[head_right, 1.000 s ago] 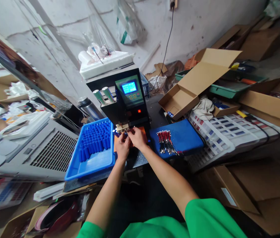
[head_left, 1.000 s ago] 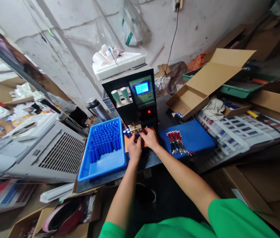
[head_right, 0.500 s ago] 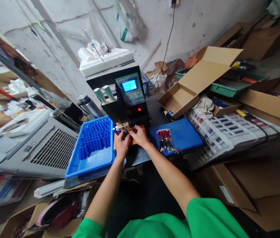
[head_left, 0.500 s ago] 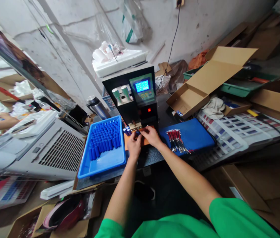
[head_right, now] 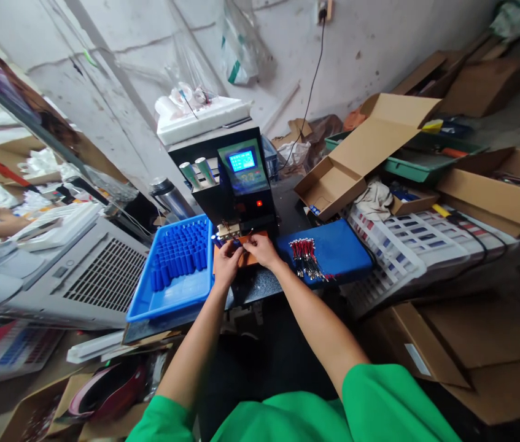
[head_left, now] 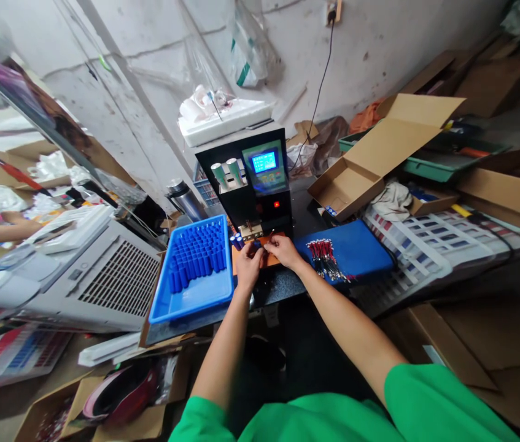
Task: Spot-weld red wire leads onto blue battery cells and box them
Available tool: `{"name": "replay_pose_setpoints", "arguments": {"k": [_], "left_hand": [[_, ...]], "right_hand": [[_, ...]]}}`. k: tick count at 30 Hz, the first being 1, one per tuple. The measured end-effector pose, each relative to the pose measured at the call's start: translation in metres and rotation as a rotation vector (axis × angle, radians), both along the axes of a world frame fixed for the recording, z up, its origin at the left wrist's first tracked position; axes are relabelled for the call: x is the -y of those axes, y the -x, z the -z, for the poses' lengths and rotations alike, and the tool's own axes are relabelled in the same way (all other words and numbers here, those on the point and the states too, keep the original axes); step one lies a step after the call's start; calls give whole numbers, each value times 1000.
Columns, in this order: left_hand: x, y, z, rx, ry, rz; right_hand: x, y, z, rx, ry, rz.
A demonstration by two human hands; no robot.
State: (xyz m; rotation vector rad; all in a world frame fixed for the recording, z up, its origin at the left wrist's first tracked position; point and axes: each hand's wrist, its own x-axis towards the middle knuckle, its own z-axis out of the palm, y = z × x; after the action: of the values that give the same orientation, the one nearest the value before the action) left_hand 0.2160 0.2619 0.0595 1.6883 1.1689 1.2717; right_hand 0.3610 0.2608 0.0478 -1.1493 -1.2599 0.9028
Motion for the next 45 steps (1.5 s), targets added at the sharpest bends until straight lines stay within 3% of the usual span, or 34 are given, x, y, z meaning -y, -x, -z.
{"name": "replay_pose_setpoints", "arguments": {"k": [3, 6, 11, 15, 22, 29, 35, 38, 42, 45], "left_hand": [[9, 8, -1, 47, -19, -63], [24, 23, 0, -49, -58, -147], [41, 37, 1, -331, -203, -100], [38, 32, 6, -383, -246, -92], [28, 19, 4, -141, 26, -42], [20, 7, 2, -38, 157, 65], [28, 16, 4, -180, -180, -87], [24, 19, 5, -277, -274, -18], [12, 15, 7, -406, -262, 113], [11, 14, 8, -403, -254, 128]], "right_hand": [[2, -1, -3, -30, -2, -5], [2, 0, -4, -58, 8, -15], [1, 2, -3, -92, 32, 0], [3, 2, -5, -111, 38, 10], [10, -8, -11, -108, 27, -196], [10, -8, -10, -95, 25, -235], [10, -9, -9, -196, 38, -149], [9, -10, -9, -265, 93, -145], [10, -10, -11, -292, 105, -130], [10, -10, -14, -286, 100, -114]]}}
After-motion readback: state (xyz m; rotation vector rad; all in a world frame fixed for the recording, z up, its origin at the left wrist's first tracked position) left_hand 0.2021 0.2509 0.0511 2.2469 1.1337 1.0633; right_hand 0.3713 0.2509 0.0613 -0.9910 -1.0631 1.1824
